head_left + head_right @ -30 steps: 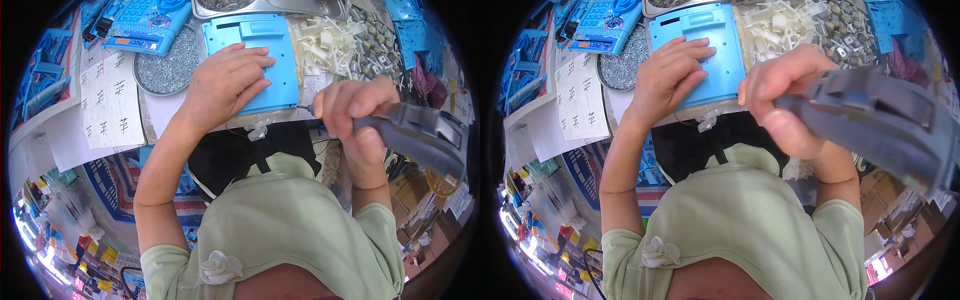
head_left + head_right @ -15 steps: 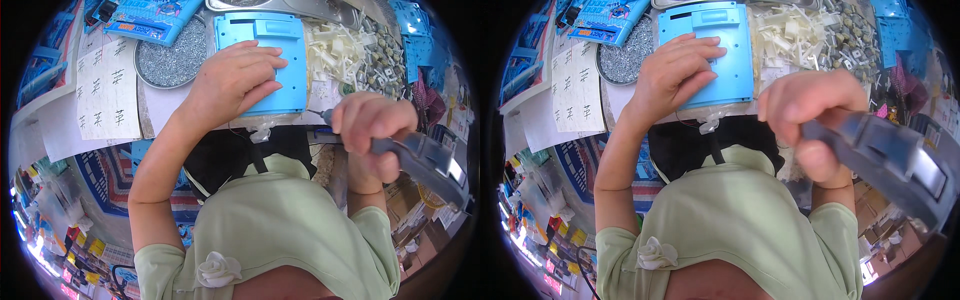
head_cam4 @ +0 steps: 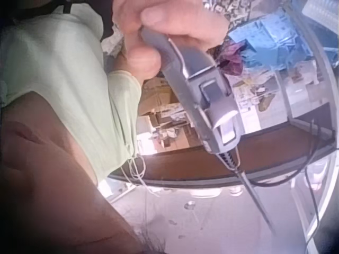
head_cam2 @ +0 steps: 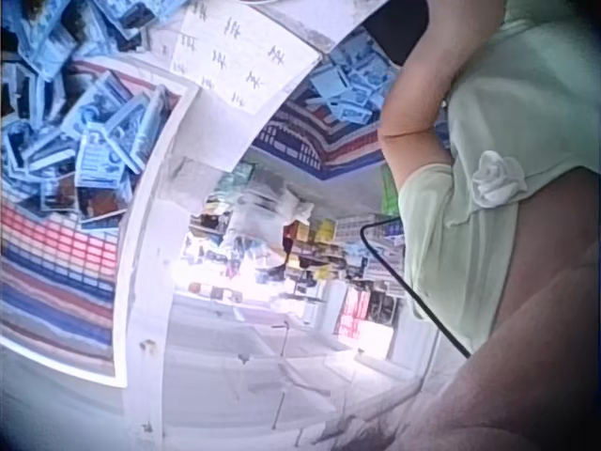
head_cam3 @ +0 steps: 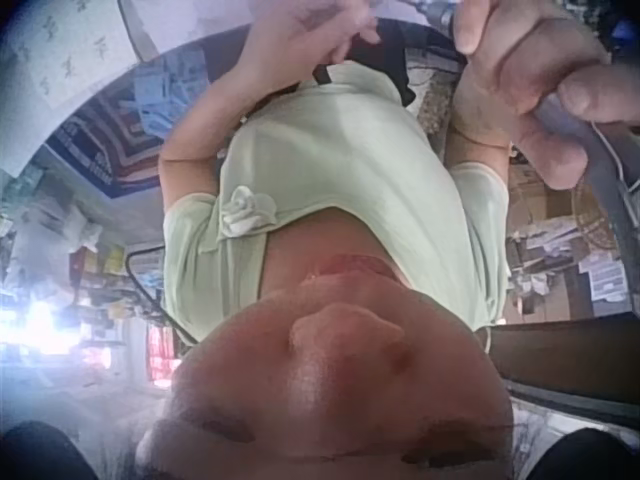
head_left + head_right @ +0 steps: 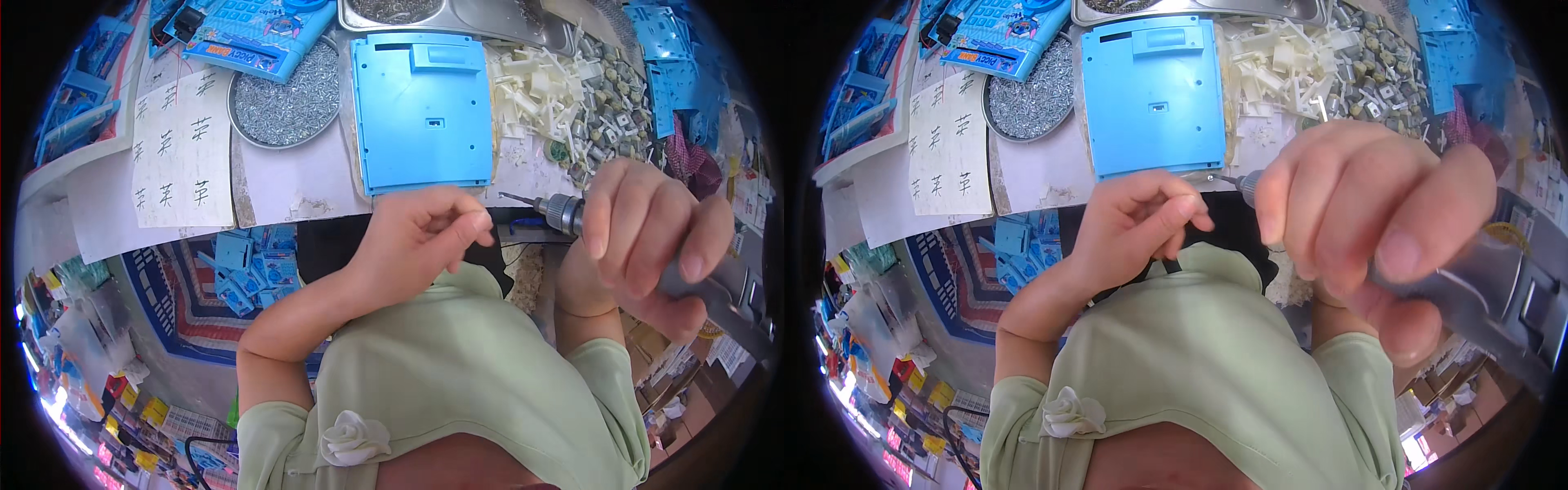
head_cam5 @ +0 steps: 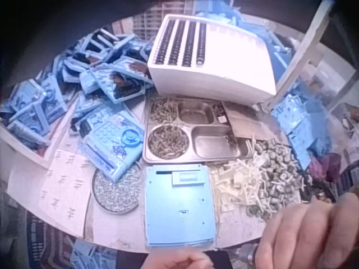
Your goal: Assemble and solder components for a blue electronic toy device.
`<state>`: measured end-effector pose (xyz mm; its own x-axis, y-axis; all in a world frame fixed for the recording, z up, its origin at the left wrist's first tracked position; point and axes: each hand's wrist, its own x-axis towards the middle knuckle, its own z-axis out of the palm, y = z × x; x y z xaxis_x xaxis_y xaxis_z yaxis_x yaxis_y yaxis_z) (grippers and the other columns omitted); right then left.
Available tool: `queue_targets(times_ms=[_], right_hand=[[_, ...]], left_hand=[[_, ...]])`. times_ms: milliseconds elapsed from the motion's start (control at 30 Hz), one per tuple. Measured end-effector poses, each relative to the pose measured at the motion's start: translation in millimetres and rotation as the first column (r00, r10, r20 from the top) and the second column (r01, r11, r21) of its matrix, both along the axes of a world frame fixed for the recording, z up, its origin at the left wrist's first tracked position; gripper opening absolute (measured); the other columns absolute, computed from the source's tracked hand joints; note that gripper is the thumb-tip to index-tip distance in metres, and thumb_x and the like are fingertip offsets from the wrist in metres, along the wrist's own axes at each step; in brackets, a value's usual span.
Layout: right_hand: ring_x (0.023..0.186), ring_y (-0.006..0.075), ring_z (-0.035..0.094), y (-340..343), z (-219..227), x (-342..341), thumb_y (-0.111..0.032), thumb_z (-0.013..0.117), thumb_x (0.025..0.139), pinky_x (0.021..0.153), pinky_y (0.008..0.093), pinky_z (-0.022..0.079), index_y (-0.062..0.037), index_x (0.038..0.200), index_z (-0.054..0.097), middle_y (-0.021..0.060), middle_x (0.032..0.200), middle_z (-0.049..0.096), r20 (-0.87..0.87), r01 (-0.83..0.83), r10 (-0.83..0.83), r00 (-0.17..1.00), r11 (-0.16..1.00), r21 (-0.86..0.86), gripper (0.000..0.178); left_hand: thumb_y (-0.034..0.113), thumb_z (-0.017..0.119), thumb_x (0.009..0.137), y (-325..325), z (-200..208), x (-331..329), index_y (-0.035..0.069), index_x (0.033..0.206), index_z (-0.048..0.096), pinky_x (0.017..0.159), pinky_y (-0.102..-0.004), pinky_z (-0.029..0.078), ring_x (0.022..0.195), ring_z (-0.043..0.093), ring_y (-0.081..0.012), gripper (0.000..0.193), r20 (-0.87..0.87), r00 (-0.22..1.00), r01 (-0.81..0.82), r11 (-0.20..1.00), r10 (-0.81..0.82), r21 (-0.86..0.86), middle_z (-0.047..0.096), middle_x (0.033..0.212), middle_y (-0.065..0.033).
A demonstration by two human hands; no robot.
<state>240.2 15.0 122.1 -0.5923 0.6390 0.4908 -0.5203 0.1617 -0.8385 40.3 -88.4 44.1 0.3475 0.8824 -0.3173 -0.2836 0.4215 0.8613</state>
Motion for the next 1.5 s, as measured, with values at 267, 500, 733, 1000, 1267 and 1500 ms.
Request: queue_targets(times_ms=[267,500,733,1000,1267,1500], right_hand=[[0.051,0.0049,0.056,-5.3,2.6,-3.4,-0.038,0.079,0.091,0.062,0.0246,0.056,-0.0175,0.102,0.059,-0.0058,0.068,0.064,-0.002,-0.04,0.04,0.999,0.997,0.062,0.031],[0.05,0.0054,0.056,-8.7,-0.5,-5.6,-0.035,0.078,0.093,0.061,0.0247,0.056,-0.0165,0.1,0.058,-0.0052,0.067,0.063,-0.01,-0.071,0.072,0.997,0.996,0.053,0.028],[0.049,0.004,0.055,-6.7,1.9,-0.5,-0.034,0.081,0.09,0.06,0.0239,0.056,-0.0173,0.099,0.06,-0.0064,0.066,0.063,-0.062,-0.036,0.036,0.997,0.999,0.014,0.029],[0.049,0.004,0.057,-7.3,3.3,-4.1,-0.035,0.082,0.089,0.061,0.0242,0.058,-0.0176,0.099,0.061,-0.0063,0.065,0.065,-0.094,-0.09,0.088,0.992,0.996,-0.024,0.029],[0.048,0.0044,0.055,-13.1,4.6,-9.0,-0.036,0.082,0.089,0.058,0.0244,0.057,-0.0165,0.097,0.059,-0.0065,0.063,0.063,-0.072,-0.11,0.096,0.993,0.97,-0.217,0.031],[0.048,0.005,0.054,-21.1,-0.6,-12.1,-0.036,0.082,0.089,0.057,0.0247,0.056,-0.0163,0.095,0.057,-0.0064,0.063,0.062,-0.11,-0.121,0.088,0.99,0.932,-0.341,0.032]], left_hand=[[0.025,0.06,0.104,7.6,-6.0,9.1,-0.006,0.113,0.068,0.057,-0.0251,0.06,0.069,0.073,-0.0179,0.033,0.443,0.882,0.056,0.897,0.161,-0.438,0.074,0.106,-0.0214],[0.024,0.063,0.103,8.9,-9.2,8.6,-0.004,0.111,0.069,0.055,-0.0244,0.059,0.066,0.072,-0.0168,0.03,0.458,0.881,0.11,0.889,0.12,-0.445,0.075,0.103,-0.0185],[0.011,0.063,0.102,-2.7,-7.0,13.5,-0.003,0.109,0.069,0.061,-0.0246,0.058,0.069,0.072,-0.0156,0.017,0.02,0.987,-0.163,0.984,0.162,0.078,0.075,0.102,-0.0151],[0.007,0.076,0.089,4.9,-6.3,2.0,0.003,0.102,0.071,0.059,-0.0296,0.055,0.068,0.072,-0.0219,0.014,-0.433,0.803,0.096,0.629,0.409,0.771,0.074,0.09,-0.0098],[0.011,0.077,0.085,15.9,12.9,-18.7,0.005,0.095,0.066,0.051,-0.032,0.051,0.066,0.068,-0.0226,0.016,-0.584,0.75,0.439,0.427,0.31,0.791,0.068,0.081,-0.0062],[0.016,0.07,0.082,32.6,37.5,-27.3,0.008,0.082,0.059,0.044,-0.0329,0.043,0.054,0.058,-0.0173,0.015,-0.696,0.697,0.65,0.255,0.175,0.716,0.055,0.07,-0.0018]])
